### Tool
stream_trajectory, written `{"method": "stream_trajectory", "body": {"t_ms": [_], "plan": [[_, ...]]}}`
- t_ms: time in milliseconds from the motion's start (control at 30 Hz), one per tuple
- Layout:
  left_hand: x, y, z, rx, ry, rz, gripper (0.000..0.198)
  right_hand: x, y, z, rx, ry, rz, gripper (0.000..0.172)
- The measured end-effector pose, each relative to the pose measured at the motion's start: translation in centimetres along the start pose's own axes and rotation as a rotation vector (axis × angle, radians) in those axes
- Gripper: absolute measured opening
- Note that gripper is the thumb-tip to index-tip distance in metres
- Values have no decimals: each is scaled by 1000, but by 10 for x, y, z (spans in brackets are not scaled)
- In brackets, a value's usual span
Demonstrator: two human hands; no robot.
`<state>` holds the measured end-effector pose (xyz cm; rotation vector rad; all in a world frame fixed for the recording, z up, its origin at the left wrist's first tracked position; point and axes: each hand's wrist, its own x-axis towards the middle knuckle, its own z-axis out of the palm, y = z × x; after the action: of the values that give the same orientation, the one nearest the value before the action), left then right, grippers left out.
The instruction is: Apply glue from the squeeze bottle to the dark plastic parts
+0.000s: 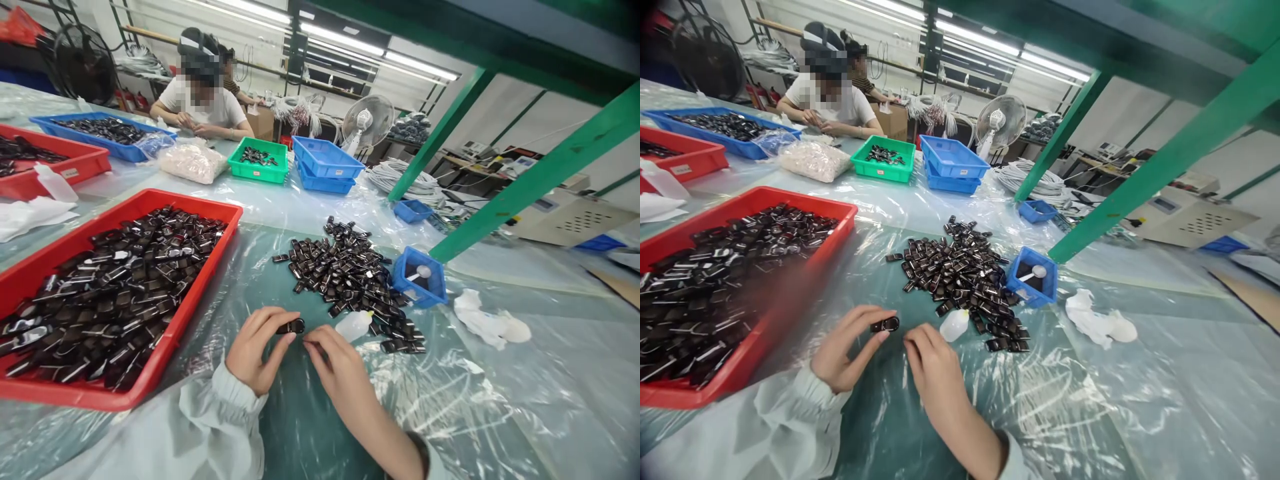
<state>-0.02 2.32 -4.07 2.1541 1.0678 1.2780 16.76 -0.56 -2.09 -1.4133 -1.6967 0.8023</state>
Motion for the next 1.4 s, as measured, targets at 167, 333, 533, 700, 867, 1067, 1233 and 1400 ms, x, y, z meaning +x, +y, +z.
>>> {"method": "stream_trajectory", "body": {"t_ms": [167, 333, 533, 700, 867, 1067, 1233, 1400], "plan": [[-1, 4, -1, -31, -15, 58, 24, -2, -12, -12, 434, -44, 182, 17], [-1, 12, -4, -118, -44, 116, 27, -2, -20, -14, 763, -96, 312, 22], [-1, 16, -9, -171, -89, 148, 28, -4, -22, -16, 955, -173, 382, 22], [-2, 18, -11, -158, -82, 182, 29, -5, -23, -18, 1032, -229, 406, 22], [-2, 21, -12, -165, -103, 182, 29, -4, -22, -22, 1069, -275, 422, 20], [-4, 22, -15, -171, -131, 198, 30, -5, -22, -20, 1082, -288, 412, 21], [-7, 21, -13, -170, -105, 194, 32, -7, -21, -14, 1046, -287, 391, 26], [-6, 32, -17, 1, -60, 239, 33, -9, -22, -8, 950, -250, 325, 26]]}}
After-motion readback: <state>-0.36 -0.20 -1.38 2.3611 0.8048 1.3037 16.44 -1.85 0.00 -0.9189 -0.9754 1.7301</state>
